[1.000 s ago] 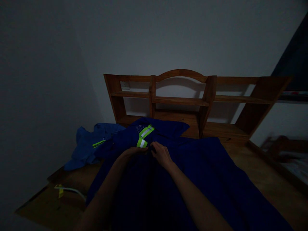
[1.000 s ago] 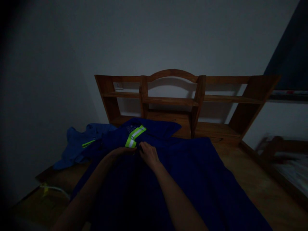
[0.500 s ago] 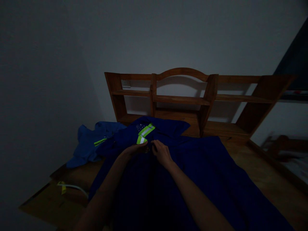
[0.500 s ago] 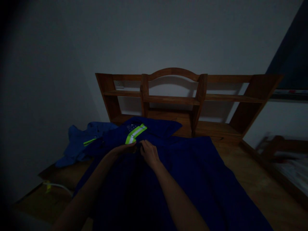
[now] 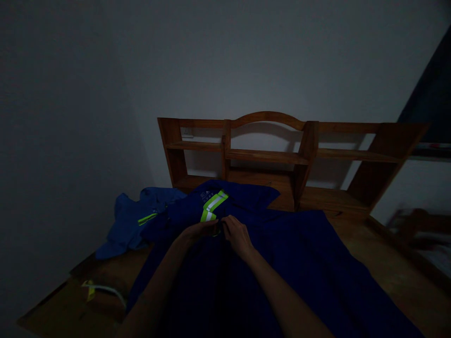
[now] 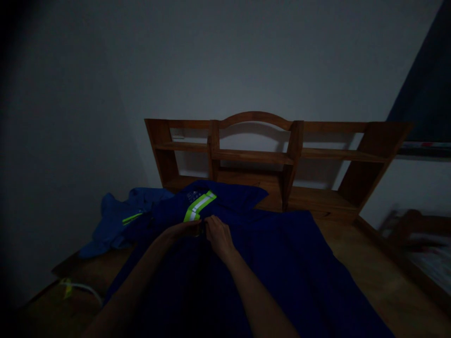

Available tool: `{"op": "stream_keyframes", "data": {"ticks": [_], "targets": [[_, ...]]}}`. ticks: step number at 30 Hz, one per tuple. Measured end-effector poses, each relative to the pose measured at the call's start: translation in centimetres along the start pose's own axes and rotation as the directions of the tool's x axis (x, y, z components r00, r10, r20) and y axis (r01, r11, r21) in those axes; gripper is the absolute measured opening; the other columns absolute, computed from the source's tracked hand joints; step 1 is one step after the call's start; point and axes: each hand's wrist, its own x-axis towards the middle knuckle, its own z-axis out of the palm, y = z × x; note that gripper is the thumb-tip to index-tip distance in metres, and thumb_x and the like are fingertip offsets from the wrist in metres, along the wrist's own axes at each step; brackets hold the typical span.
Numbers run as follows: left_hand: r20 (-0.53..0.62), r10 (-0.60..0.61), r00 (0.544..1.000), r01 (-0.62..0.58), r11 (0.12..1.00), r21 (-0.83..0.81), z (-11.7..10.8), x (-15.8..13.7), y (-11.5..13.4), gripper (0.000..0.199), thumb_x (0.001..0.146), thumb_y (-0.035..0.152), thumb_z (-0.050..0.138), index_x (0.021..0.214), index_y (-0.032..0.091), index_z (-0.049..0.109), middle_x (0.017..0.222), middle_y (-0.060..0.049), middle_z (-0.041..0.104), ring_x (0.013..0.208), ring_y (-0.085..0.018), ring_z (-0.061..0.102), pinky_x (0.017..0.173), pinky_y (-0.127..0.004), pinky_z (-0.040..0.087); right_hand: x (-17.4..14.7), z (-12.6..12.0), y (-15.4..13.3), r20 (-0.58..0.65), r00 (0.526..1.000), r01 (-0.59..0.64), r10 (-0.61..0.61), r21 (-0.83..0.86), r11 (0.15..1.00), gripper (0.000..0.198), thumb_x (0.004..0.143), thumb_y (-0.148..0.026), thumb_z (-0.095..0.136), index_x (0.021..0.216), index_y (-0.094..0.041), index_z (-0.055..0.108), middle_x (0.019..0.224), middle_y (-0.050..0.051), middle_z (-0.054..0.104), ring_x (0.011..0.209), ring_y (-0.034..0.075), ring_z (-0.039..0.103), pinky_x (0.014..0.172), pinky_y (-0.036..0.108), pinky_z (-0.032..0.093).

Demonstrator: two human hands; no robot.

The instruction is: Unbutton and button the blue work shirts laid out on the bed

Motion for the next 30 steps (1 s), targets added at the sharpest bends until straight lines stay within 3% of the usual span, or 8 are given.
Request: {"op": "stream_keyframes", "data": {"ticks": [5,8,10,13,15,18,24,30], "targets": [[-0.101,-0.065,0.993,0.052,0.991,-0.126,-0.6,1.4,-0.1,0.015,0.068,0.004,0.058,0.06,0.017,0.06,0.067,-0.003,0.065,0.073,-0.016,0.063,0.068,-0.027,0.056,0.1,-0.3,0.3,0.005,1.0,-0.009,0.009,0.026,1.0,0.02,0.091,-0.018,0.037,0.102,-0.02,0.054,0.092,0.004,0.057,0.087,0.015,0.055,0.077,0.026,0.044],[-0.154,-0.054,0.987,0.034,0.991,-0.133,-0.7,1.6,-0.7,0.01,0.065,0.008,0.064,0.06,0.016,0.061,0.061,-0.003,0.063,0.066,-0.017,0.063,0.06,-0.025,0.055,0.2,-0.4,0.6,0.01,1.0,-0.009,0.008,0.047,0.999,0.018,0.091,-0.019,0.038,0.102,-0.021,0.053,0.093,0.004,0.057,0.088,0.015,0.055,0.077,0.025,0.044],[-0.203,-0.017,0.979,0.002,0.997,-0.076,-0.6,1.3,-1.3,0.01,0.06,0.017,0.072,0.064,0.014,0.063,0.061,-0.004,0.064,0.065,-0.018,0.063,0.053,-0.023,0.051,0.2,-0.4,0.7,0.015,1.0,-0.014,0.014,0.05,0.999,0.018,0.092,-0.019,0.038,0.102,-0.021,0.053,0.093,0.004,0.057,0.088,0.014,0.055,0.076,0.025,0.044],[-0.271,0.078,0.959,-0.029,0.983,0.182,-0.6,0.8,-1.6,0.031,0.055,0.036,0.076,0.072,0.012,0.065,0.066,-0.006,0.066,0.067,-0.021,0.063,0.047,-0.022,0.045,0.3,-0.3,1.0,0.02,0.999,-0.03,0.03,0.024,0.999,0.018,0.092,-0.02,0.038,0.102,-0.022,0.054,0.093,0.004,0.057,0.088,0.014,0.055,0.075,0.024,0.044],[-0.257,0.162,0.953,-0.061,0.931,0.359,-0.6,0.4,-1.4,0.039,0.056,0.045,0.073,0.074,0.011,0.067,0.068,-0.007,0.067,0.069,-0.022,0.063,0.046,-0.022,0.042,0.3,-0.3,1.0,0.025,0.999,-0.035,0.035,-0.008,0.999,0.019,0.092,-0.02,0.038,0.1,-0.022,0.055,0.092,0.004,0.057,0.087,0.014,0.056,0.075,0.024,0.044],[-0.222,0.262,0.939,-0.128,0.867,0.481,-0.6,0.2,-0.9,0.044,0.057,0.052,0.07,0.074,0.012,0.068,0.069,-0.007,0.067,0.069,-0.021,0.062,0.048,-0.022,0.041,0.4,-0.3,1.0,0.059,0.998,-0.026,0.029,-0.05,0.998,0.02,0.092,-0.018,0.037,0.098,-0.022,0.056,0.091,0.003,0.057,0.084,0.013,0.056,0.073,0.022,0.043],[-0.277,0.194,0.941,-0.023,0.854,0.519,-0.6,0.2,-0.9,0.051,0.053,0.057,0.069,0.065,0.008,0.066,0.058,-0.005,0.061,0.055,-0.016,0.055,0.043,-0.022,0.035,0.4,-0.8,1.1,0.119,0.992,-0.023,0.03,-0.055,0.998,0.029,0.093,-0.016,0.035,0.113,-0.025,0.053,0.097,0.003,0.057,0.09,0.012,0.055,0.075,0.019,0.043],[-0.213,0.309,0.927,-0.17,0.851,0.496,0.0,0.1,-1.1,0.042,0.055,0.052,0.07,0.056,0.01,0.061,0.05,0.0,0.054,0.048,-0.011,0.047,0.042,-0.02,0.032,0.4,-0.7,1.2,0.138,0.989,-0.047,0.056,-0.069,0.996,0.035,0.092,-0.015,0.034,0.123,-0.026,0.047,0.099,0.003,0.057,0.09,0.012,0.055,0.072,0.019,0.043]]}}
